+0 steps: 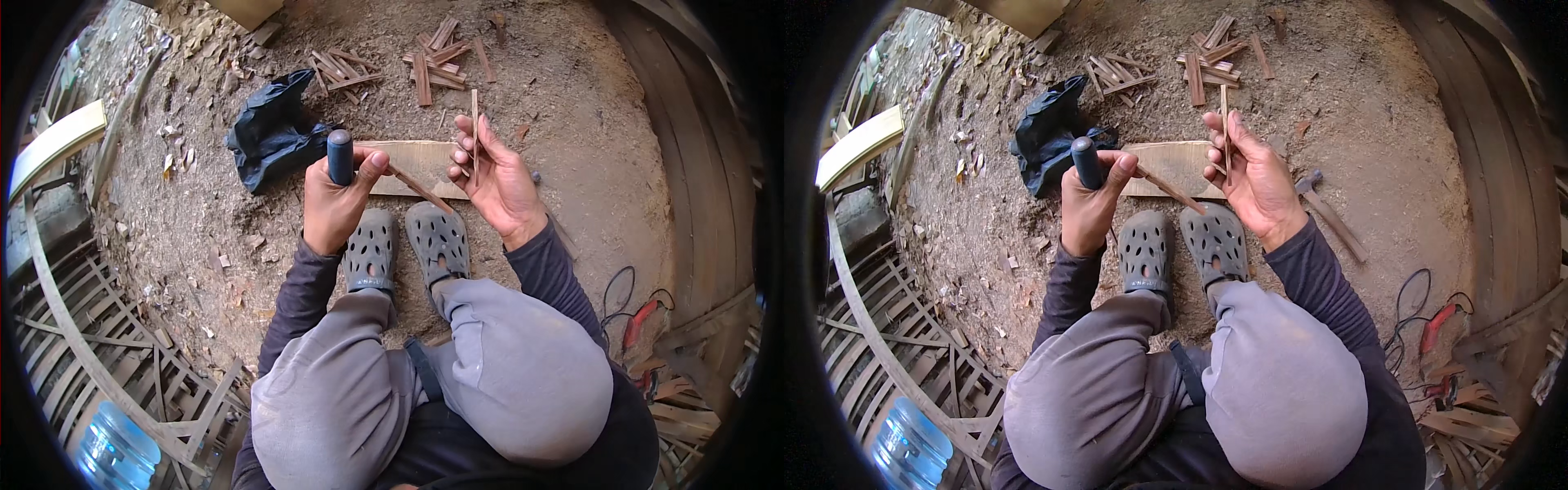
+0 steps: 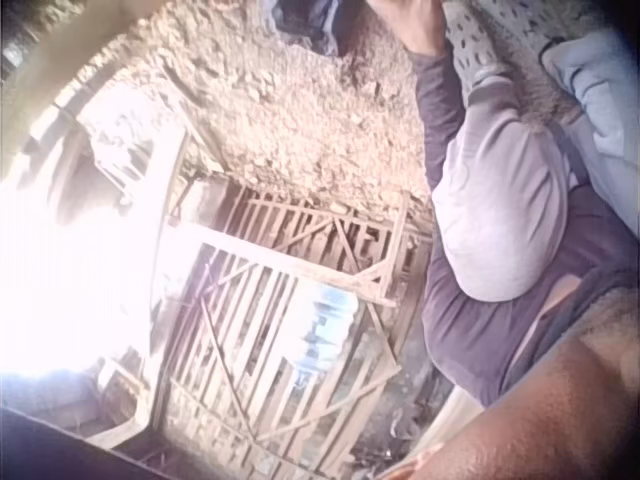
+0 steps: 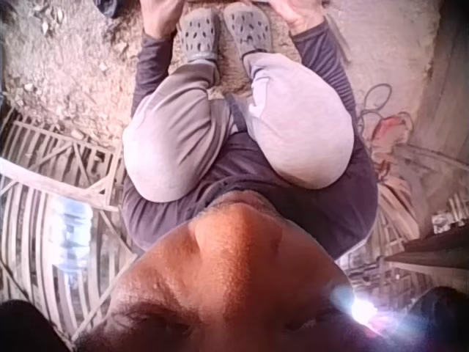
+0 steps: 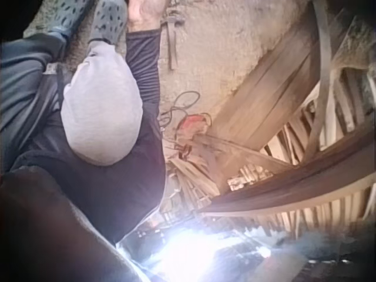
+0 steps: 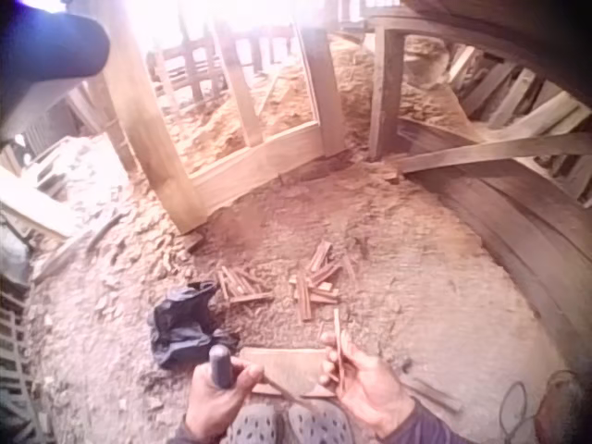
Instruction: The person shaves small pieces of wood using a chisel and a hammer, placing each piece on a wooden block before striking it.
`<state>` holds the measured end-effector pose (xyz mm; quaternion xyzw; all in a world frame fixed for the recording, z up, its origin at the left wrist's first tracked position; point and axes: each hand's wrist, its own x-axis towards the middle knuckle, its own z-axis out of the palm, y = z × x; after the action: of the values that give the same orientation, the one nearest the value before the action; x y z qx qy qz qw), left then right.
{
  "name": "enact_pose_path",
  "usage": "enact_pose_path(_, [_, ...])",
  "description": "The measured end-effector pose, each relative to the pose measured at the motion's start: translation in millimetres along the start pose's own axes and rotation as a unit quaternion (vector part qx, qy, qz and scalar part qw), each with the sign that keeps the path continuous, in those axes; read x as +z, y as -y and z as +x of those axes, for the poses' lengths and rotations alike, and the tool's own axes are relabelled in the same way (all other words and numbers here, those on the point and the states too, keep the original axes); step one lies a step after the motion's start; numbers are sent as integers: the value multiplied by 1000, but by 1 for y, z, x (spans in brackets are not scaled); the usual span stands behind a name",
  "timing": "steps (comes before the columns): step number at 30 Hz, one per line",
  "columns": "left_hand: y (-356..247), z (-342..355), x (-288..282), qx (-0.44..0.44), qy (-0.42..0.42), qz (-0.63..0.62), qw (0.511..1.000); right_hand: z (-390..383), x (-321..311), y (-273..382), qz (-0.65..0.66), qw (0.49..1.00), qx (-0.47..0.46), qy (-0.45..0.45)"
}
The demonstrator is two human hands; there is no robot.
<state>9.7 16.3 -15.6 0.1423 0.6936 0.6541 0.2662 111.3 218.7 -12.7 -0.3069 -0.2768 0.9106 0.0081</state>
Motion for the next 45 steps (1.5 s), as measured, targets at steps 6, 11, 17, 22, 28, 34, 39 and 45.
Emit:
enact_pose_path(6, [2, -4, -4, -11, -5, 23, 1000, -1, 1, 0, 7, 1000, 2, 18])
enact_pose_path(11, [3, -4, -4, -3, -1, 41, 999, -2, 1, 0, 21, 1000, 1, 20])
enact_pose_path(17, [3, -3, -3, 6, -6, 60, 998, 0, 4, 0, 47, 999, -9, 15])
enact_pose_path(22, [0, 3, -3, 13, -8, 74, 997, 8, 0, 5, 78, 994, -23, 69])
enact_pose_path(28, [4, 2, -11, 71, -58, 144, 985, 9, -50, -17, -429, 898, -56, 84])
enact_pose_path(34, [3, -6, -13, 42, -83, 123, 988, 63, -26, 123, -430, 841, -314, -96])
enact_pose_path(39, [3, -13, -8, 0, -50, 73, 996, 62, 64, 203, -553, 625, -542, -101])
enact_pose_path(45, [8, -2, -5, 36, -128, 49, 990, 39, 20, 38, -602, 736, -278, 137])
